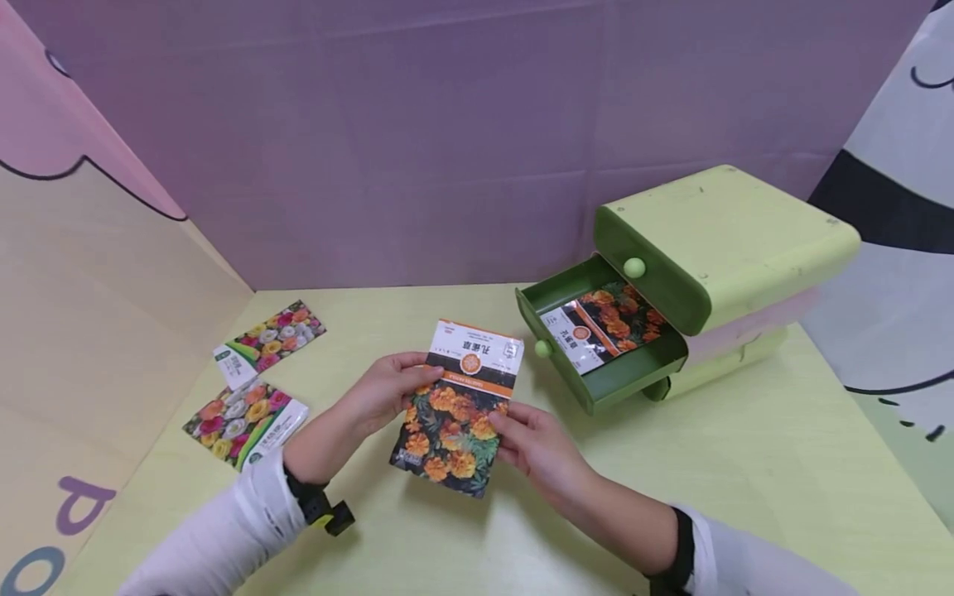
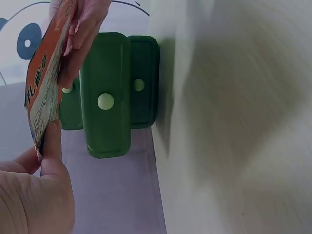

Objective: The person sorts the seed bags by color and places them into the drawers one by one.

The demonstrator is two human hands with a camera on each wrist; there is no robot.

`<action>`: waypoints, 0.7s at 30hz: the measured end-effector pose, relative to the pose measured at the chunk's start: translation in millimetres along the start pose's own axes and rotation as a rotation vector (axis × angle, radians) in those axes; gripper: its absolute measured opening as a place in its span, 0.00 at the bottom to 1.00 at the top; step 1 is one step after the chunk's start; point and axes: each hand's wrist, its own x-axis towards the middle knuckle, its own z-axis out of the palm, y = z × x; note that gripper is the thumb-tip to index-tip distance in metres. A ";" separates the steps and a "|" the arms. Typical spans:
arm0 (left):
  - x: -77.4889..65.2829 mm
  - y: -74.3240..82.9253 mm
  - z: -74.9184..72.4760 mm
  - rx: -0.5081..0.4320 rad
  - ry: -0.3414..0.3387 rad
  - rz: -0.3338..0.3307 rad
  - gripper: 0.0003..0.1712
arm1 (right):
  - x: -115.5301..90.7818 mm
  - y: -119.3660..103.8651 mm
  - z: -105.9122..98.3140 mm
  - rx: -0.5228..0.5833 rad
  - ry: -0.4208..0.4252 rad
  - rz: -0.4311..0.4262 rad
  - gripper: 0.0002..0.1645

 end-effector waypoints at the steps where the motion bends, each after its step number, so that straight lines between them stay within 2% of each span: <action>1: -0.2 -0.3 0.1 -0.001 0.002 -0.003 0.21 | -0.3 -0.2 0.0 0.002 0.001 -0.002 0.33; 21: -0.7 0.8 3.9 -0.009 -0.015 -0.009 0.22 | -2.6 -7.1 -3.4 0.012 0.017 0.031 0.32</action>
